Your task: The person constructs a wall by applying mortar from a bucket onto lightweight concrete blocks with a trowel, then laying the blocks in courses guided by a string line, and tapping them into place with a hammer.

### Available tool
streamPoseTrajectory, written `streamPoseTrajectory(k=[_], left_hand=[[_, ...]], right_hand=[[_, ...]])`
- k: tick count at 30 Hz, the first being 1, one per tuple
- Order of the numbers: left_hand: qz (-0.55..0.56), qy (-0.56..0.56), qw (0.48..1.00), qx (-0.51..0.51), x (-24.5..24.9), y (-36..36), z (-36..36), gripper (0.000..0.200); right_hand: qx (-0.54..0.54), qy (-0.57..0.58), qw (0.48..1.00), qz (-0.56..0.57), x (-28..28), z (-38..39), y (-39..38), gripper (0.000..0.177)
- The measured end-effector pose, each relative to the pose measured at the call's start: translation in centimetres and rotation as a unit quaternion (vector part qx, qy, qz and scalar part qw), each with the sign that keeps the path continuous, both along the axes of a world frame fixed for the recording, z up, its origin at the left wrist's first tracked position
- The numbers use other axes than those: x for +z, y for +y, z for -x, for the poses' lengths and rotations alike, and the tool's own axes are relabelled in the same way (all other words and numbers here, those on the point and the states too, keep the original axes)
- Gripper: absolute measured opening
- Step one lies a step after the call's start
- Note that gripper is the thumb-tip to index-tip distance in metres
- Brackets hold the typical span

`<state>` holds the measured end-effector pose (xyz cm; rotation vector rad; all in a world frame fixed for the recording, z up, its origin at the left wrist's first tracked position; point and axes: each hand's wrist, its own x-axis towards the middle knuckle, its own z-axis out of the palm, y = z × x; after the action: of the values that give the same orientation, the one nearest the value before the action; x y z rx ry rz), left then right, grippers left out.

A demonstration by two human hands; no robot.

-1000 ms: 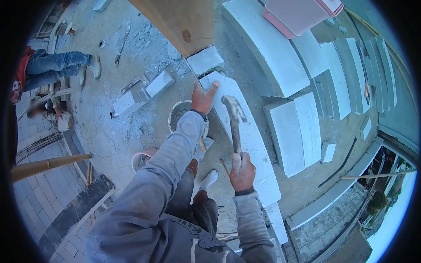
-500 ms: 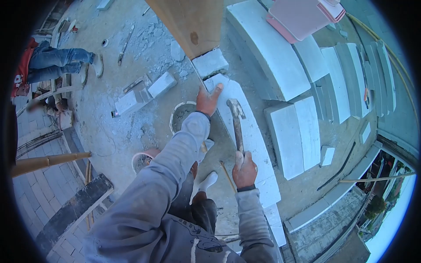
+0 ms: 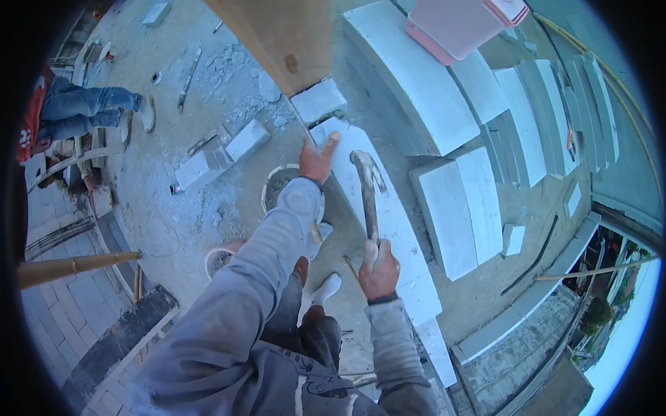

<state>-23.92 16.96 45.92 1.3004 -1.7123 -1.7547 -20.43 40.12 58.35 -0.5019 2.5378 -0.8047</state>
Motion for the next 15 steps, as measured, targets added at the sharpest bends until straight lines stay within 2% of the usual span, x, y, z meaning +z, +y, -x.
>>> streamPoseTrajectory(k=[2,4,5,6,8,10,12,13,15], left_hand=[[0.005,0.013,1.000,0.007,-0.3,0.2,0.1,0.091],[0.016,0.025,0.999,0.015,-0.6,0.0,0.1,0.090],[0.043,0.005,0.999,0.020,-0.6,0.0,0.1,0.089],[0.069,-0.014,0.997,0.023,-0.6,0.2,0.1,0.088],[0.051,-0.019,0.999,0.003,0.0,-0.1,-0.1,0.088],[0.036,-0.020,0.999,-0.017,0.1,-0.5,0.4,0.088],[0.124,-0.015,0.992,0.011,-0.8,0.0,0.0,0.086],[0.105,-0.013,0.994,0.026,-0.1,0.3,0.1,0.085],[0.114,-0.019,0.993,0.028,-0.3,0.1,0.1,0.086]], right_hand=[[-0.015,-0.022,0.999,0.034,1.2,-0.2,0.3,0.027],[-0.014,0.022,0.992,0.120,1.5,-0.6,0.5,0.029],[0.013,0.075,0.988,0.131,0.1,-0.8,1.0,0.031],[0.009,0.075,0.989,0.130,-1.2,-1.0,1.3,0.031],[0.031,0.010,0.996,-0.087,-3.1,-0.5,1.1,0.031],[0.017,0.009,0.996,-0.089,-3.0,0.1,0.8,0.030],[0.016,-0.005,0.999,-0.045,-1.1,-0.4,1.2,0.027],[0.011,-0.004,0.999,-0.043,0.0,-0.4,1.2,0.027],[-0.013,0.007,0.996,0.093,2.2,-1.3,1.8,0.027]])
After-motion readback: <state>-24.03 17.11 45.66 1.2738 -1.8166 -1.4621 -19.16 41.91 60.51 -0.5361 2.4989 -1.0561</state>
